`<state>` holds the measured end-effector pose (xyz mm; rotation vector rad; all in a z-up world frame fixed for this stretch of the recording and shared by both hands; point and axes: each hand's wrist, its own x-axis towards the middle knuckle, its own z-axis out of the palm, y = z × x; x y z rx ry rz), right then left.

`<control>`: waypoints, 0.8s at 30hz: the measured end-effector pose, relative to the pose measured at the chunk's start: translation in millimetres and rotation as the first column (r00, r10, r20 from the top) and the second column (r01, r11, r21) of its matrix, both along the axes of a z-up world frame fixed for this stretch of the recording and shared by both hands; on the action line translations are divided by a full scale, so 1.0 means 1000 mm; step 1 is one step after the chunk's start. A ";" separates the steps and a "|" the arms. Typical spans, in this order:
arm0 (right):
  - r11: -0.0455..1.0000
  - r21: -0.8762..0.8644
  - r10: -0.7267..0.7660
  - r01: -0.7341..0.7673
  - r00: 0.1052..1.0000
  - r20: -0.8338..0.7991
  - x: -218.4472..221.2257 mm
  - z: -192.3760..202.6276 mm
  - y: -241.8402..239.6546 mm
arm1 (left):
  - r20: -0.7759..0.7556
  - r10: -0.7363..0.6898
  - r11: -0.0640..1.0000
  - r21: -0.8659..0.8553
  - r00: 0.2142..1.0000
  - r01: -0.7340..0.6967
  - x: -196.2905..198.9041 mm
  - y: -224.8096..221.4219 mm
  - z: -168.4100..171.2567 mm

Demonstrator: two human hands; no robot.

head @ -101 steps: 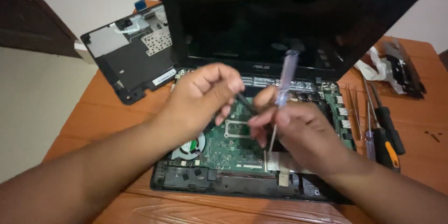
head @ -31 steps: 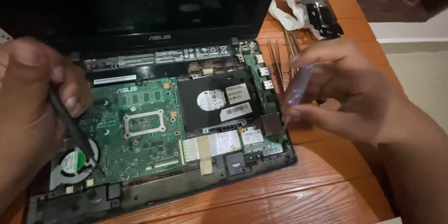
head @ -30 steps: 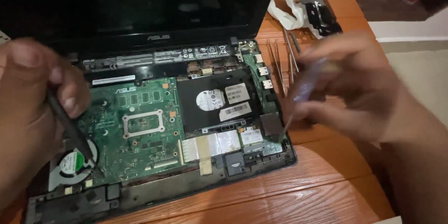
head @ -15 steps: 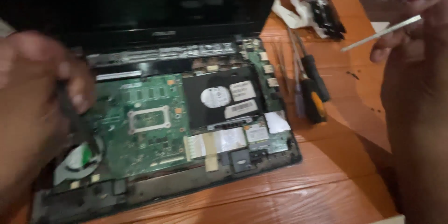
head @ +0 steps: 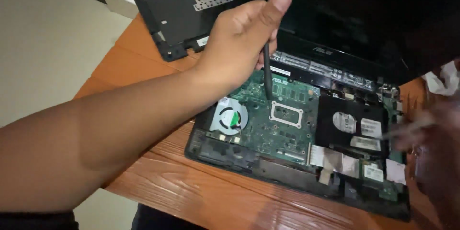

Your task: Disassembling a laptop by removing internal screws and components using a screwdriver and prying tools.

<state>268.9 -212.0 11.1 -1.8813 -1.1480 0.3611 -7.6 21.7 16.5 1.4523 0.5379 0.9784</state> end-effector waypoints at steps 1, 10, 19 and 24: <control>0.999 -0.039 -0.027 0.028 1.000 0.011 -0.036 -0.008 0.014 | 0.028 -0.019 0.999 -0.035 0.999 0.020 0.001 0.000 0.000; 0.919 0.350 0.306 -0.183 0.889 -0.340 -0.115 0.013 0.085 | 0.337 -0.279 0.920 -0.175 0.900 0.350 0.007 -0.006 0.000; 0.730 0.368 0.681 -0.576 0.563 -0.469 -0.111 -0.008 0.072 | -0.005 -0.509 0.857 0.084 0.861 0.508 -0.020 -0.045 0.031; 0.703 0.329 0.692 -0.630 0.503 -0.518 -0.113 -0.007 0.077 | -0.064 -0.438 0.837 0.334 0.897 0.432 -0.022 -0.044 0.023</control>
